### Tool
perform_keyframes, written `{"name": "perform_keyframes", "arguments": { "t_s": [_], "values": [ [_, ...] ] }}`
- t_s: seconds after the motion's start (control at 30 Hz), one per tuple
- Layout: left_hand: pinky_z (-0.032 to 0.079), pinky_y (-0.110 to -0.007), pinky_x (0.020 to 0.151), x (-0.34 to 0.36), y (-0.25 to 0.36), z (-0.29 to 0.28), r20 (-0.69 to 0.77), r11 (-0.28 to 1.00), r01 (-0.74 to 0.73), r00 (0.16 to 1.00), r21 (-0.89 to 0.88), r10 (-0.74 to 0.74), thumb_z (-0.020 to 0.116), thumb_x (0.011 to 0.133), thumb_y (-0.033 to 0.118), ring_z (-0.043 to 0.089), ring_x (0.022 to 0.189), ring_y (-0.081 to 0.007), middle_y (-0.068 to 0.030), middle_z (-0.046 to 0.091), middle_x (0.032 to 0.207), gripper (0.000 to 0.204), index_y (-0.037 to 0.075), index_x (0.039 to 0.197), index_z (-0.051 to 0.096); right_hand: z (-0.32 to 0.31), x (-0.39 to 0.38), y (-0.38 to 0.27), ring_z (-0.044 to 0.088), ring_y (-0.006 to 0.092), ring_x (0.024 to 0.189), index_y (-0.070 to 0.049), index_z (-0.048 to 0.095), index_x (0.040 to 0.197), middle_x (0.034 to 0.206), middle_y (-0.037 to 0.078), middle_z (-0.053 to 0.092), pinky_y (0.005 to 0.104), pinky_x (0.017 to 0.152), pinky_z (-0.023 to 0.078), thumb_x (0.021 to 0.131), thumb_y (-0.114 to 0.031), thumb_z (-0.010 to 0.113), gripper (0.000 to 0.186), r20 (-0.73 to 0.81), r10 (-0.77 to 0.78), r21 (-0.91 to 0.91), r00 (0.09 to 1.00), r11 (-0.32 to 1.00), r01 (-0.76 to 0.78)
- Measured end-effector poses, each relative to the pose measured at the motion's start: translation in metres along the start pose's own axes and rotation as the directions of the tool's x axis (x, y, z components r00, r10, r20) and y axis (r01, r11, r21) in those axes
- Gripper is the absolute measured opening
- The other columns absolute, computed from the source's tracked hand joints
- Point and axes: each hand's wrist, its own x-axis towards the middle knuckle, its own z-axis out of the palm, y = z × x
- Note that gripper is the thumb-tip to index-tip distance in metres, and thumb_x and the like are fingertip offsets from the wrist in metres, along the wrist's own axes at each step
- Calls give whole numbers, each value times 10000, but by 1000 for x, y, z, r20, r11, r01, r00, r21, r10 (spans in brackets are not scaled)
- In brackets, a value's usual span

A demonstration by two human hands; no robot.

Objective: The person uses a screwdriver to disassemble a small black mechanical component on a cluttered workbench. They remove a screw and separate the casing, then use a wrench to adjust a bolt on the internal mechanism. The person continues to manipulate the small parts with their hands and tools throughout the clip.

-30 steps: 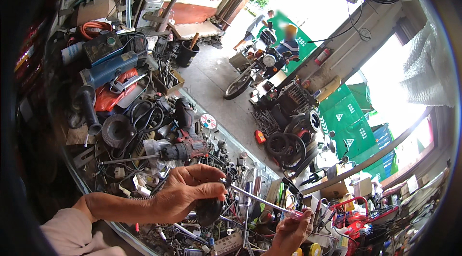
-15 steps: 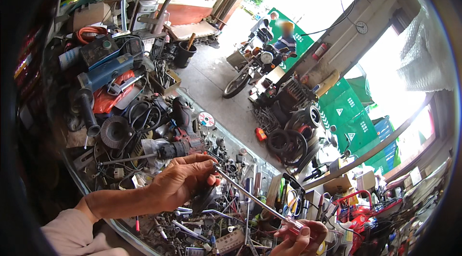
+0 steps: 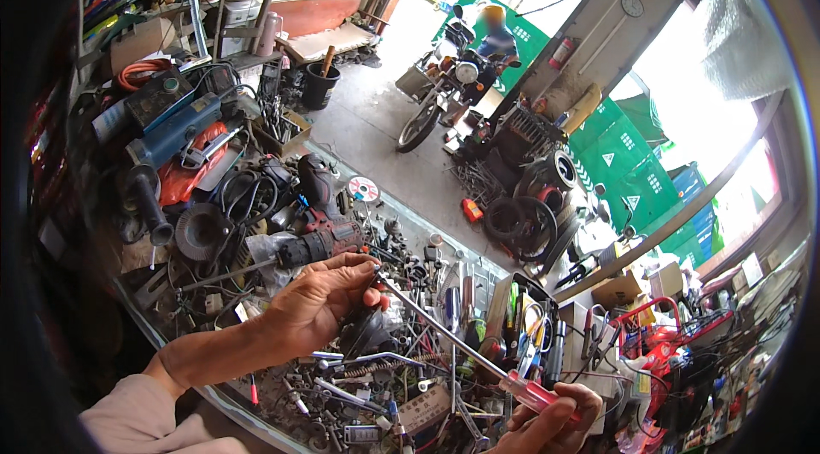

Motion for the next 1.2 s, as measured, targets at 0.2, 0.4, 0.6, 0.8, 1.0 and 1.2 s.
{"name": "perform_keyframes", "arguments": {
  "t_s": [0.2, 0.4, 0.6, 0.8, 1.0, 1.2],
  "values": [
    [552, -295, 767, 4, -2, -6, 44, 1000, 8, 999, -18, -8, 573, 922, 73, 654, 774, -191, -132, 642, 892, 172, -5, 1071, 537, 18, 2, -11, 449, 99, 399, 10, 494, 1040, 749, 100, 526, 203, 327, 350, 883, -239, 571, 305, 23, -53, 140, 998, 989, 49],
    [495, -427, 903, -1, 6, 3, 24, 1000, -4, 1000, -24, 5, 567, 905, 57, 604, 720, -171, -108, 588, 851, 169, 14, 1056, 504, -11, 5, -3, 474, 128, 412, 0, 508, 1030, 674, 69, 508, 225, 332, 348, 915, -392, 597, 418, 203, 45, -28, 978, 999, -40],
    [531, -344, 850, -6, 7, 6, 94, 999, 16, 995, -35, -13, 527, 922, 38, 621, 759, -181, -143, 612, 901, 163, -18, 1071, 495, -12, 3, -2, 549, 147, 477, -4, 478, 1114, 720, 103, 568, 233, 363, 391, 889, -359, 650, 454, 2, -76, 35, 997, 997, 76],
    [527, -346, 844, -7, 15, 7, 77, 1000, 9, 997, 17, -11, 526, 915, 80, 615, 775, -189, -133, 604, 916, 182, -11, 1069, 498, -25, 12, 13, 567, 141, 457, -4, 532, 1011, 635, 124, 606, 219, 373, 424, 881, -365, 661, 405, 2, 82, 53, 997, 995, -82],
    [521, -371, 833, 4, -10, -24, -47, 981, 182, 983, 59, -179, 550, 893, 59, 603, 736, -178, -128, 604, 893, 113, -6, 985, 543, -4, -61, 84, 642, 159, 656, -25, 603, 966, 834, 102, 650, 304, 529, 506, 813, -93, 731, 212, 356, -112, -209, 928, 958, 196],
    [511, -334, 836, -3, -30, -77, -74, 949, 311, 949, 47, -307, 605, 867, 29, 603, 765, -182, -119, 617, 892, 135, -10, 986, 556, 10, -105, 79, 617, 299, 619, -31, 574, 821, 783, 131, 646, 371, 543, 488, 780, -84, 726, 167, 635, -180, -271, 751, 859, 435]
  ]
}}
